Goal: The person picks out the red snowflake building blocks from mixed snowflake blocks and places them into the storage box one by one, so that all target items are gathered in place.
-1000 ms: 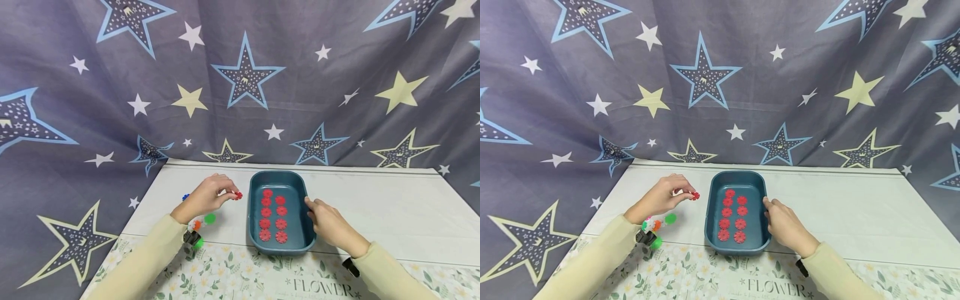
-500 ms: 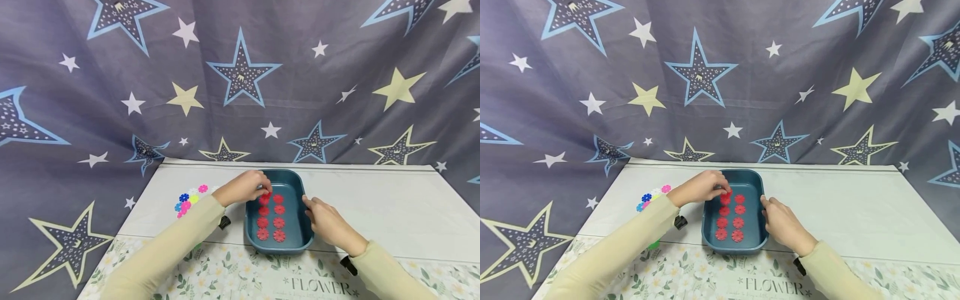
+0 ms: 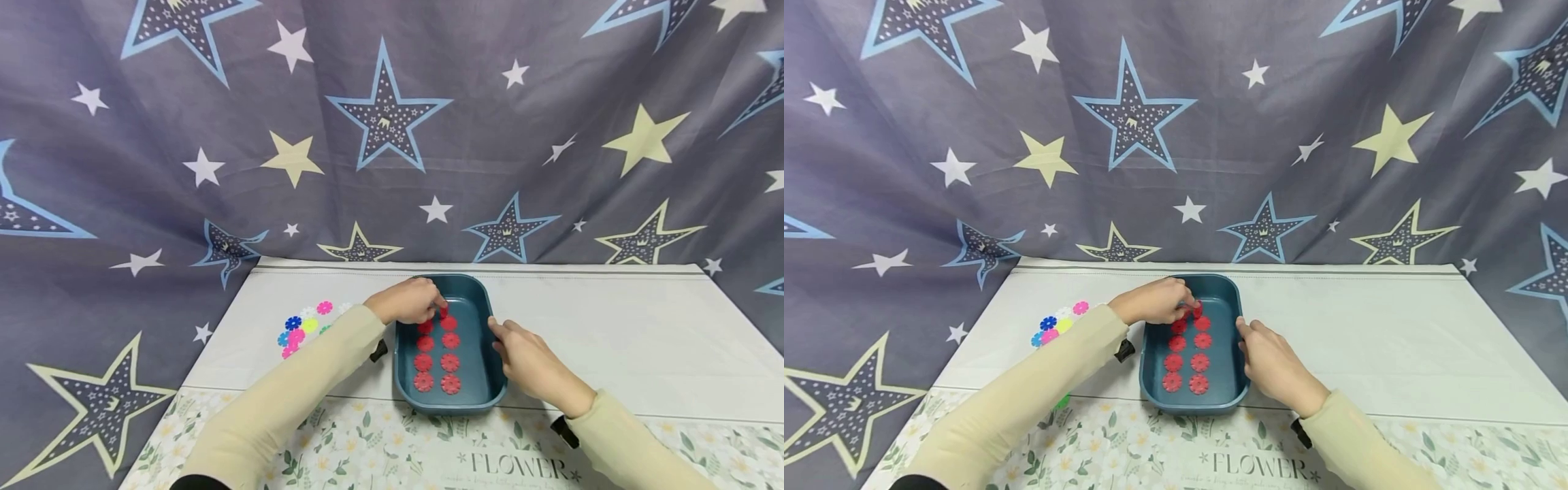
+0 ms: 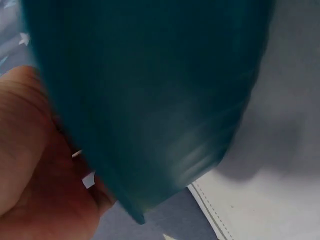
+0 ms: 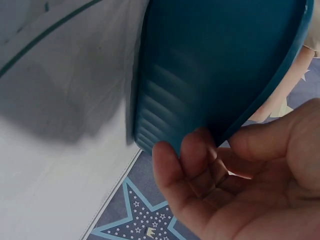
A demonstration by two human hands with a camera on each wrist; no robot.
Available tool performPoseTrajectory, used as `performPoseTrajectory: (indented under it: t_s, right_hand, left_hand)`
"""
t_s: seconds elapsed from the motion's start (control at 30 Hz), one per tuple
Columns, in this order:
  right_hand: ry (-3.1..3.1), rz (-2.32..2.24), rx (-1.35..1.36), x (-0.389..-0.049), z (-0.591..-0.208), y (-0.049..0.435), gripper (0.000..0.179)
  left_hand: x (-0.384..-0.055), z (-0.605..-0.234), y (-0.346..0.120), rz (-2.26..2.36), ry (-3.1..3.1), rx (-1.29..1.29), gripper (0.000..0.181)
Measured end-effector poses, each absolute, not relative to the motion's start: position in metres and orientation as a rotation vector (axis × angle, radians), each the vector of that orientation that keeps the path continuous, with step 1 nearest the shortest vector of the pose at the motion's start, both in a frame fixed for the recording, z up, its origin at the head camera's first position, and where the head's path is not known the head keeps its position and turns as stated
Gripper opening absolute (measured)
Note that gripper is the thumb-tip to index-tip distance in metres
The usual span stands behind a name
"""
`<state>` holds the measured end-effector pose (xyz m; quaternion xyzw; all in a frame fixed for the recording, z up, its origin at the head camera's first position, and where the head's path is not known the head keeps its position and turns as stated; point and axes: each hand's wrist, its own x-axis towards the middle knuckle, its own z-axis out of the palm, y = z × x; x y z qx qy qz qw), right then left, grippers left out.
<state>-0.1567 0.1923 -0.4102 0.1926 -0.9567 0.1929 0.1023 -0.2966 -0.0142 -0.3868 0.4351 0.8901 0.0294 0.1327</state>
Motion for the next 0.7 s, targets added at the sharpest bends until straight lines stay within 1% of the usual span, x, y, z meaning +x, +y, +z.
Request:
performPoseTrajectory:
  t_s: [0.2, 0.37, 0.7]
  right_hand:
    - [-2.835, 0.570, 0.559, -0.1547, -0.4097, 0.1906, 0.041]
    - [-2.842, 0.562, 0.562, -0.1554, -0.4098, 0.1890, 0.041]
    - [-2.820, 0.572, 0.582, -0.1592, -0.4121, 0.1849, 0.040]
  left_hand:
    - [-0.2919, -0.3895, -0.0115, -0.029, 2.623, 1.176, 0.034]
    - [-0.2882, -0.3909, -0.0091, -0.162, 2.639, 1.164, 0.037]
    - [-0.2873, -0.3906, -0.0157, -0.127, 2.632, 1.110, 0.037]
